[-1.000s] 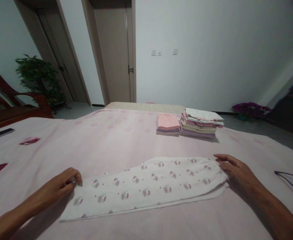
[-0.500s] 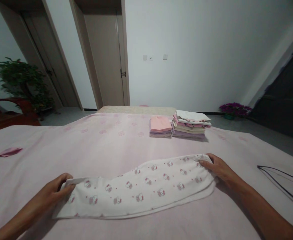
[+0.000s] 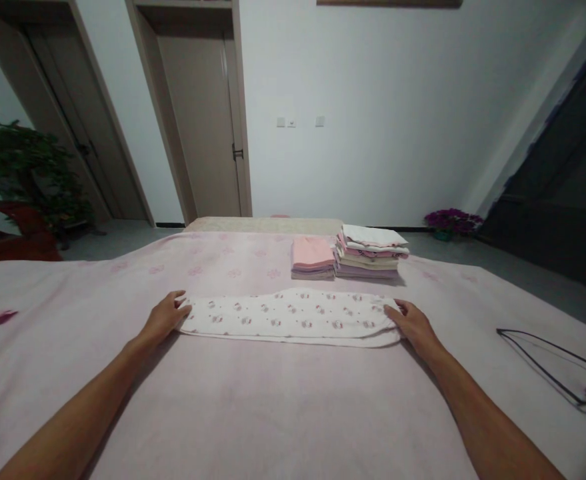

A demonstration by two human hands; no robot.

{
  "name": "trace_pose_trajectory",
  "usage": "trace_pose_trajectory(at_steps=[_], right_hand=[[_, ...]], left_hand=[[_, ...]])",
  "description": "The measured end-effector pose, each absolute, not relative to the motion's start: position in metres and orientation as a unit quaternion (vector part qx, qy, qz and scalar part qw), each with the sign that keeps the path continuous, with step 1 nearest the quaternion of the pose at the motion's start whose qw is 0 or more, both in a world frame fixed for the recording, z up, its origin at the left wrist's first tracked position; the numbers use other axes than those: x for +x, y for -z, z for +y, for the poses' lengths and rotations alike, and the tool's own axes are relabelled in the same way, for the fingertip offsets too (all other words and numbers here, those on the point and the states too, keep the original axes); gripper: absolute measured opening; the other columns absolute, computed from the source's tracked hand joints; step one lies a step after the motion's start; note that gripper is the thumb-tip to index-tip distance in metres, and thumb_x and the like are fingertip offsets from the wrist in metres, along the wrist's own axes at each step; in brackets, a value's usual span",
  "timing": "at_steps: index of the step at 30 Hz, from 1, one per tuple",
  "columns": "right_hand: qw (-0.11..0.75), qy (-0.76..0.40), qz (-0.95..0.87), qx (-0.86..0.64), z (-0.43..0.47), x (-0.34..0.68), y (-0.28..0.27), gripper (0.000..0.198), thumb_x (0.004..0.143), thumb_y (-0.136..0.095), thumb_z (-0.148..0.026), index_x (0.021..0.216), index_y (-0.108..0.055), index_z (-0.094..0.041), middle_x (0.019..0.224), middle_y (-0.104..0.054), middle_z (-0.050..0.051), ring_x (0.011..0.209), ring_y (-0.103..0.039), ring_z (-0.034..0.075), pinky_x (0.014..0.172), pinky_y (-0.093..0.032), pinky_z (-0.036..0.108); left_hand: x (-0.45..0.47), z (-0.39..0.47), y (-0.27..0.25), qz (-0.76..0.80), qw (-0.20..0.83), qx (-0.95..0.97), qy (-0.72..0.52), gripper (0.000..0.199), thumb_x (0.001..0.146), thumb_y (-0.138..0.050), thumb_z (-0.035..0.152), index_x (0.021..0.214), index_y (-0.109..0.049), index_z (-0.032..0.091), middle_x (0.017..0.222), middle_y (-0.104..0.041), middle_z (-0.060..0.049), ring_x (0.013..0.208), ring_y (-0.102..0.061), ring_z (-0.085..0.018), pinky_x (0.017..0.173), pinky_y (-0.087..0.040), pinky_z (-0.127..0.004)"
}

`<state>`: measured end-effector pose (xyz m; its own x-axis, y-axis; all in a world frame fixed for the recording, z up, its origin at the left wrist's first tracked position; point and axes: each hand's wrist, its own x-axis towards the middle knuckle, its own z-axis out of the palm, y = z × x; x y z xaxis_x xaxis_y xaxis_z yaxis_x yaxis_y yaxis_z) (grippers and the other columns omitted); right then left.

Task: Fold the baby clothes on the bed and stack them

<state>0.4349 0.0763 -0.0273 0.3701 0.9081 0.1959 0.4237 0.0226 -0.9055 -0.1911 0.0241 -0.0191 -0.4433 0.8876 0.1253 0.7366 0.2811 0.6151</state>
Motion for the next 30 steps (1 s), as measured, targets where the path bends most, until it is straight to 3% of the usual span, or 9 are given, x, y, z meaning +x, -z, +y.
trace_pose_trajectory(at_steps=[3,7,12,17,23,30], right_hand=[[0.472,-0.160,-0.537,-0.681,0.073,0.442,0.037,0.045,0.082,-0.060,-0.047,0.114,-0.067,-0.017,0.107,-0.072,0.011,0.096,-0.067,0.024,0.087,-0.052,0.036],[0.418,-0.044,-0.602,-0.679,0.062,0.442,0.031,0.038,0.089,-0.050,-0.044,0.110,-0.069,-0.019,0.111,-0.068,0.009,0.090,-0.064,0.022,0.085,-0.050,0.037],[0.392,0.082,-0.714,-0.575,0.046,0.421,0.012,0.025,0.085,-0.051,-0.024,0.102,-0.069,-0.021,0.105,-0.069,0.008,0.099,-0.059,0.025,0.090,-0.046,0.039],[0.289,0.068,-0.817,-0.494,0.028,0.400,-0.007,0.029,0.073,-0.053,-0.007,0.091,-0.068,-0.023,0.096,-0.070,0.004,0.092,-0.059,0.023,0.085,-0.042,0.036],[0.234,0.071,-0.833,-0.497,0.010,0.405,0.001,0.035,0.069,-0.051,-0.003,0.092,-0.068,-0.023,0.095,-0.071,0.003,0.095,-0.058,0.022,0.082,-0.038,0.034],[0.257,0.075,-0.837,-0.478,0.016,0.419,0.018,0.016,0.089,-0.057,-0.020,0.098,-0.069,-0.023,0.099,-0.072,0.006,0.097,-0.061,0.024,0.084,-0.040,0.037]], left_hand=[[-0.185,0.017,0.032,0.792,0.029,0.538,-0.289,0.058,0.084,-0.054,0.039,0.134,-0.055,0.011,0.114,-0.066,-0.015,0.105,-0.063,-0.029,0.092,-0.049,-0.038],[-0.163,-0.004,0.026,0.697,-0.097,0.650,-0.287,0.044,0.092,-0.047,0.041,0.123,-0.062,0.014,0.120,-0.063,-0.015,0.116,-0.056,-0.030,0.104,-0.042,-0.042],[-0.112,-0.020,0.014,0.557,-0.030,0.765,-0.322,0.030,0.097,-0.047,0.040,0.109,-0.067,0.020,0.110,-0.067,-0.009,0.105,-0.062,-0.023,0.095,-0.048,-0.035],[-0.060,-0.019,0.013,0.468,0.052,0.841,-0.266,0.023,0.099,-0.047,0.031,0.102,-0.068,0.022,0.102,-0.068,-0.006,0.091,-0.064,-0.018,0.080,-0.050,-0.028],[-0.027,-0.016,0.013,0.448,0.025,0.868,-0.214,0.019,0.099,-0.050,0.026,0.092,-0.067,0.021,0.092,-0.066,-0.005,0.087,-0.060,-0.018,0.075,-0.046,-0.029],[-0.023,-0.019,0.018,0.463,-0.030,0.862,-0.202,0.023,0.101,-0.044,0.023,0.096,-0.066,0.021,0.091,-0.064,-0.006,0.086,-0.058,-0.019,0.075,-0.045,-0.030]])
